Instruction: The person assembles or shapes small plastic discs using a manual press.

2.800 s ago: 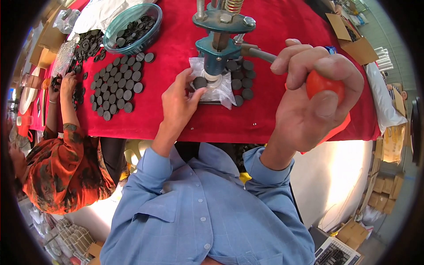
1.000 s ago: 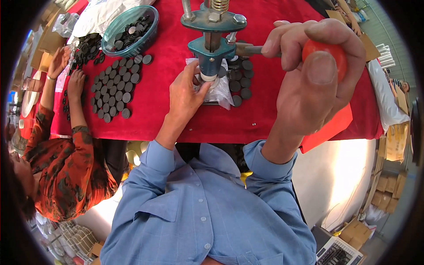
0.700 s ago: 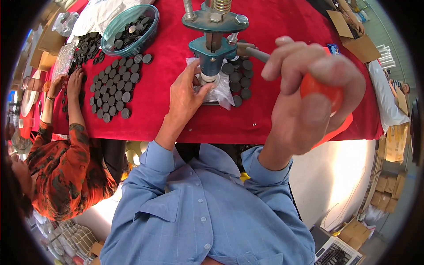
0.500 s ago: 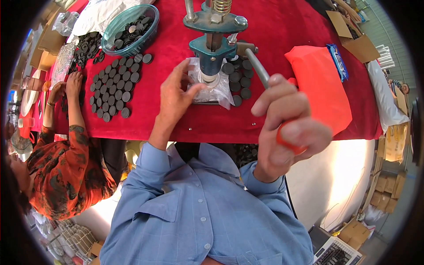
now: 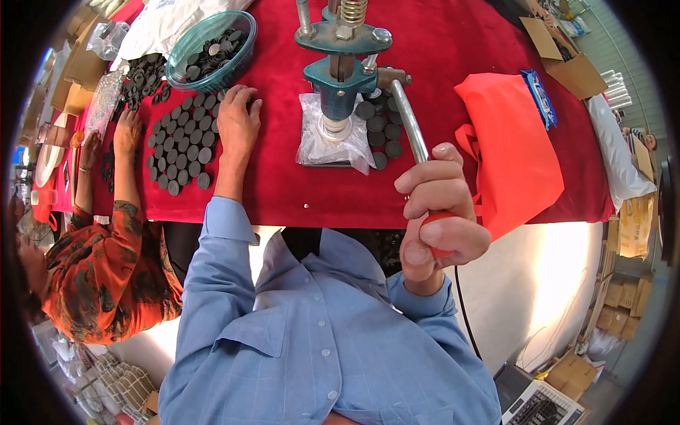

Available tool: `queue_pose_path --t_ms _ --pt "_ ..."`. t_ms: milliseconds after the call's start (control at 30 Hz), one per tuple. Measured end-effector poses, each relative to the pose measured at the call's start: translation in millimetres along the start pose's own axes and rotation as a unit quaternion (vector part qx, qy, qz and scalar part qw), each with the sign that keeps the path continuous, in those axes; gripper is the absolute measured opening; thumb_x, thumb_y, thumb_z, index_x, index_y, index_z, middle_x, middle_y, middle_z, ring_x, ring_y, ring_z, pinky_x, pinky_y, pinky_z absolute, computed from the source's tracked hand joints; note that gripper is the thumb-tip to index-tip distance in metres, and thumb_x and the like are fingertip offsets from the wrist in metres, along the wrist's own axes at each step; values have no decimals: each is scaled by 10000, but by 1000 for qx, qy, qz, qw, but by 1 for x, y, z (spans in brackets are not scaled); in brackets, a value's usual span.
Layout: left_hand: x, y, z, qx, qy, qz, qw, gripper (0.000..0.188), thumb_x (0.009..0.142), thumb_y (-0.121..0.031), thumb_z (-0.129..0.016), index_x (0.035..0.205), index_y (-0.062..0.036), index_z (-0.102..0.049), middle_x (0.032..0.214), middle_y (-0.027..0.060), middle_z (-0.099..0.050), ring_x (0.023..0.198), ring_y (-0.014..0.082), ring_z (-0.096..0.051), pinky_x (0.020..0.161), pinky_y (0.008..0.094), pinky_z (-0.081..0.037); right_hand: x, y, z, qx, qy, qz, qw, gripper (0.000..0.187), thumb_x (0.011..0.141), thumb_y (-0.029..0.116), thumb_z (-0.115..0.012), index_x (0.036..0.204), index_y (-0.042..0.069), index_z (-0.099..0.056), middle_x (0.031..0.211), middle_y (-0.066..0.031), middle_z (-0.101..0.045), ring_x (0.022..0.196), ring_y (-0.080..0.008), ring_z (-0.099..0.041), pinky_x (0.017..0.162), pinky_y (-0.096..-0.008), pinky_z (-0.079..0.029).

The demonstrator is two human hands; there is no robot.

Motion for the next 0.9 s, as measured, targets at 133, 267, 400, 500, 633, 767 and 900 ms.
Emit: queue_pose_path --t_ms 133,267,400,500,633,767,900 --pt "-2 -11 13 -120 65 132 982 306 815 -85 -773 1114 -54 -715 1135 130 -660 762 258 -631 744 381 -523 29 -8 -1 35 -7 20 999 215 800 217 -707 862 102 -536 720 -49 -545 708 -260 -634 848 -518 -417" --pt "-18 -11 17 -133 63 91 985 345 809 -87 -786 1147 -66 -723 1057 121 -681 706 239 -627 699 362 -524 74 -18 -4 25 45 29 998 262 991 274 -595 1134 84 -485 740 -79 -531 697 -233 -599 853 -504 -483" --pt "-33 -41 27 -153 72 122 978 397 791 -104 -815 1174 -69 -717 1006 120 -706 703 224 -640 682 345 -536 104 -43 -7 56 -4 25 998 258 988 147 -544 1193 -10 -525 732 -108 -529 668 -215 -549 713 -446 -519" --pt "-39 -85 38 -283 47 133 949 503 748 -121 -868 1210 -44 -684 995 122 -726 725 203 -657 670 323 -555 120 -39 -16 121 0 -21 992 242 984 154 -563 1131 -34 -529 766 -95 -518 641 -166 -517 660 -381 -518" --pt "-36 -120 31 -320 68 77 942 598 730 -122 -883 1250 -8 -611 983 129 -715 713 209 -664 641 329 -557 124 -33 -26 82 -98 -124 984 305 968 241 -659 1055 -23 -534 849 -55 -519 590 -78 -495 604 -297 -517" --pt "-26 -138 27 -306 89 46 947 622 741 -118 -875 1273 -16 -569 969 136 -698 702 228 -661 626 336 -549 126 -32 -29 73 -113 -127 983 294 974 232 -651 1060 -23 -533 844 -51 -517 586 -76 -493 596 -301 -517" --pt "-27 -139 24 -308 77 55 947 625 749 -123 -870 1280 -25 -556 977 139 -687 704 236 -659 627 343 -545 121 -48 -7 103 -20 -44 994 254 988 176 -571 1137 -25 -525 768 -85 -511 632 -164 -523 670 -391 -518"
Point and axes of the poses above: each hand's wrist, its own x-axis towards the middle knuckle, its own z-axis out of the back of the hand, y = z × x, the point moved 2 cm from there along x, towards the middle knuckle
